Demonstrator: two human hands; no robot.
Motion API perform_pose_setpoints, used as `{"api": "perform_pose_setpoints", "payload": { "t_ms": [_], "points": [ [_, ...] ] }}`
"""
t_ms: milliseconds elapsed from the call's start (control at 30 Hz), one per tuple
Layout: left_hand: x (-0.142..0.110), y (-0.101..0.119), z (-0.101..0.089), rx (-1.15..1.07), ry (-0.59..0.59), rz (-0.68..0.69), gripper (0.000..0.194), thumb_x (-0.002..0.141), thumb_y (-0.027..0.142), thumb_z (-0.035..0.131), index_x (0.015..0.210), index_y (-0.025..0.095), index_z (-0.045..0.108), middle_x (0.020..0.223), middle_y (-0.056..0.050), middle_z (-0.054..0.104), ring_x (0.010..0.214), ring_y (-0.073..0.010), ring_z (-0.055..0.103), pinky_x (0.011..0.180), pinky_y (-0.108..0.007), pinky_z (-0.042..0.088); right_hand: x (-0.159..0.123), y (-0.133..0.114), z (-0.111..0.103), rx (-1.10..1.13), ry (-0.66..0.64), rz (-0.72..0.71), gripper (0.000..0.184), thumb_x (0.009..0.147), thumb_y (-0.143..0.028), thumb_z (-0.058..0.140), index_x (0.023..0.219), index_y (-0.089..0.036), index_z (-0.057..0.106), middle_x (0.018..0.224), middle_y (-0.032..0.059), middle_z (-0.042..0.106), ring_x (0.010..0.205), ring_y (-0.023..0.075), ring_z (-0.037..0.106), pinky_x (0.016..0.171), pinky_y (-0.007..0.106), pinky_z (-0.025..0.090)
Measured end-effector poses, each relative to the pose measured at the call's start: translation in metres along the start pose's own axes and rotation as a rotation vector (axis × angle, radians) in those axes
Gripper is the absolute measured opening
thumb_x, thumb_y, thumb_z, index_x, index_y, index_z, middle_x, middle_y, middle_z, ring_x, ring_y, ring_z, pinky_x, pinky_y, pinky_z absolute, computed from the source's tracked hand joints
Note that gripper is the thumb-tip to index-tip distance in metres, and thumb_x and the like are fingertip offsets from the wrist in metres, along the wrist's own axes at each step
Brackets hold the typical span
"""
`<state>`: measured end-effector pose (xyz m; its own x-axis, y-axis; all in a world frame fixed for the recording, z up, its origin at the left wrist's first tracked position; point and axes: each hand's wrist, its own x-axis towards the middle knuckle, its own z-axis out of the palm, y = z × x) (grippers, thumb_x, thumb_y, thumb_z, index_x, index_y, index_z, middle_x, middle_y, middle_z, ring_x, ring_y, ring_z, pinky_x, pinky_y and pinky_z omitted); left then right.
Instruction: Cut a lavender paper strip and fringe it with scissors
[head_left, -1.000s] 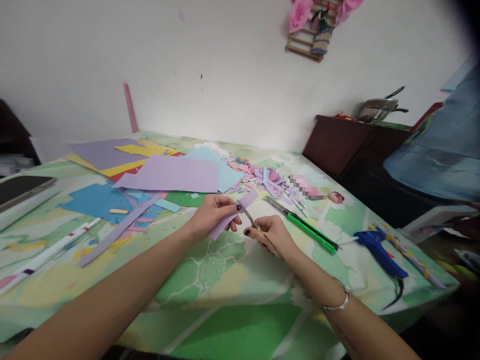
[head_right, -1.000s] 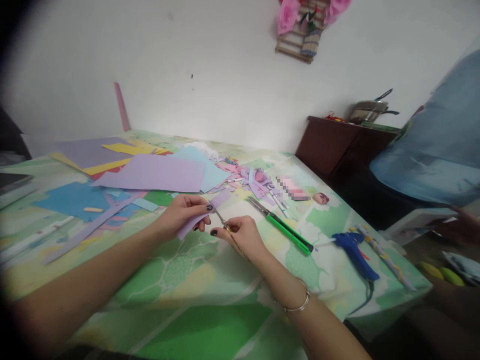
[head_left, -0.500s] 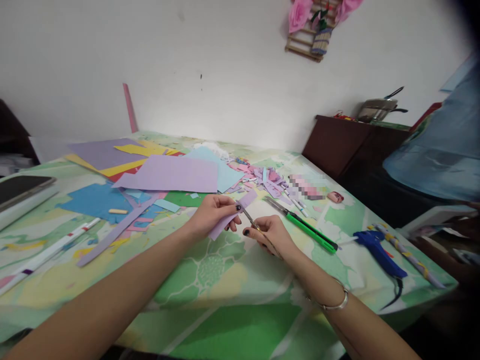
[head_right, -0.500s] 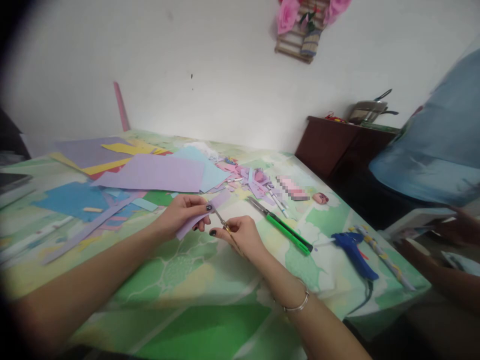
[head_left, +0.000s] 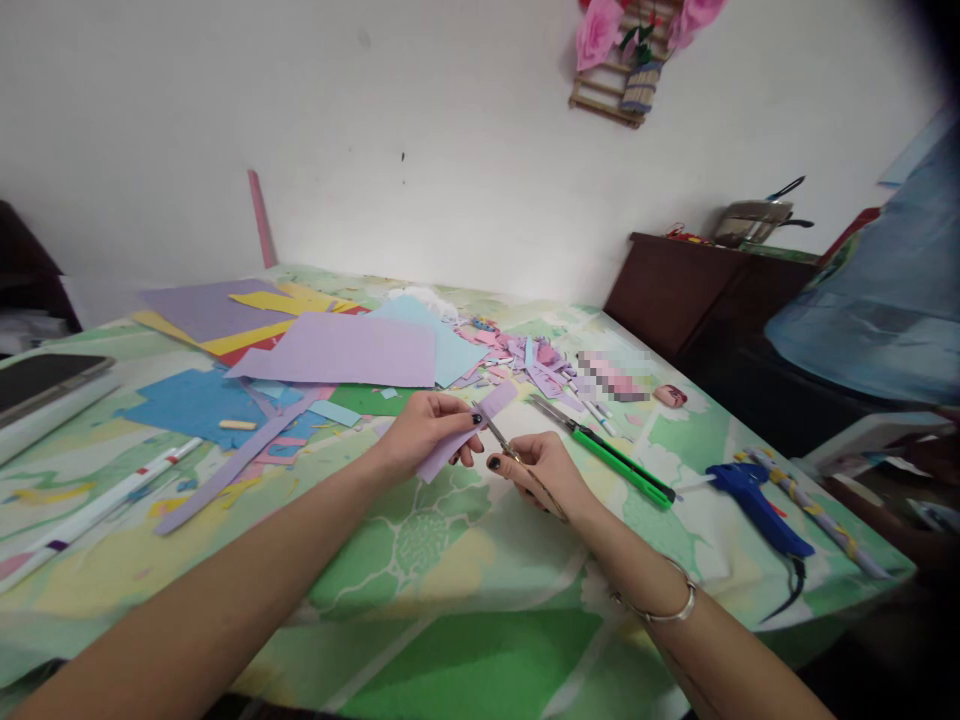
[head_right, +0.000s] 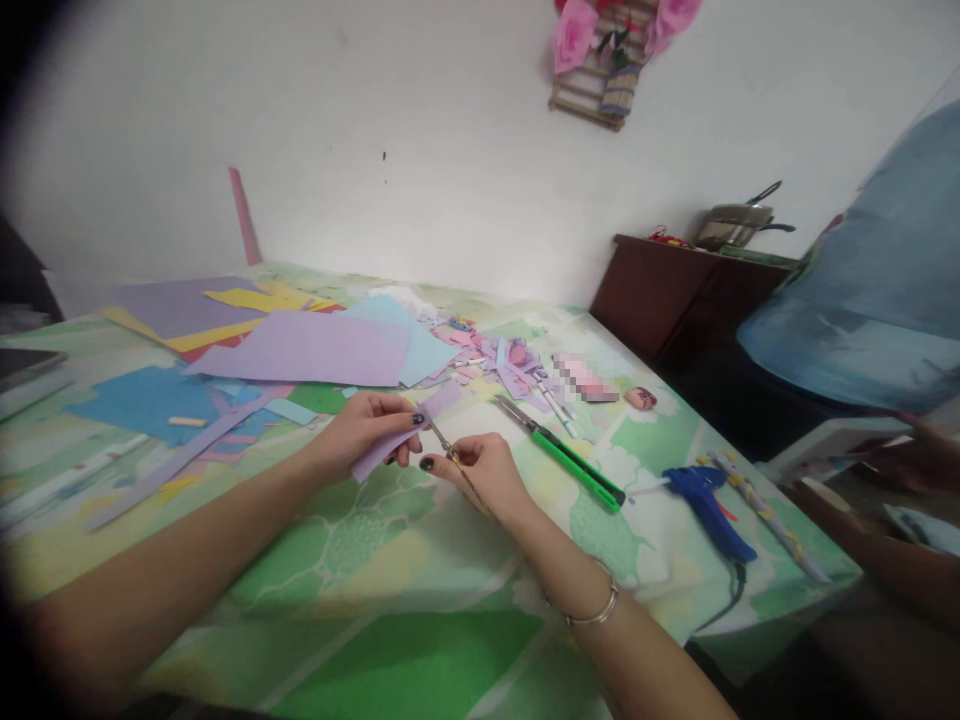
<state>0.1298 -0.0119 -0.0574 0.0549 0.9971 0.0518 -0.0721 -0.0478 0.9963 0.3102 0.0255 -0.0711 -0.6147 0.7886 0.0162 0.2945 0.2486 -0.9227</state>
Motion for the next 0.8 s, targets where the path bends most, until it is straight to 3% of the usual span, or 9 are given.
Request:
{"api": "perform_pose_setpoints", "payload": {
  "t_ms": [600,800],
  "points": [
    [-0.0008,0.003,0.0026,0.003,0.006,-0.022,0.018,0.073,0.025,0.064,0.064,0.01,0.06,0.059,-0.005,0.066,0.043,-0.0103,0.059,0.042,-0.018,0.042,0.0009,0.0013,0.0001,-0.024,0.012,0.006,0.044,0.064,-0.05,0.068,0.052,-0.018,0.041,0.039,-0.0087,0.028,0.035,0.0042,0.024,0.036,0.02,0.014],
    [-0.0013,0.0033,0.0028,-0.004,0.025,-0.023,0.017,0.073,0.025,0.064,0.065,0.01,0.06,0.058,-0.005,0.066,0.043,-0.0107,0.059,0.043,-0.019,0.044,0.0004,0.0017,-0.0009,0.06,-0.055,-0.019,0.046,0.067,-0.057,0.063,0.055,-0.019,0.04,0.038,-0.0085,0.031,0.033,0.0047,0.025,0.034,0.02,0.016]
  ]
}}
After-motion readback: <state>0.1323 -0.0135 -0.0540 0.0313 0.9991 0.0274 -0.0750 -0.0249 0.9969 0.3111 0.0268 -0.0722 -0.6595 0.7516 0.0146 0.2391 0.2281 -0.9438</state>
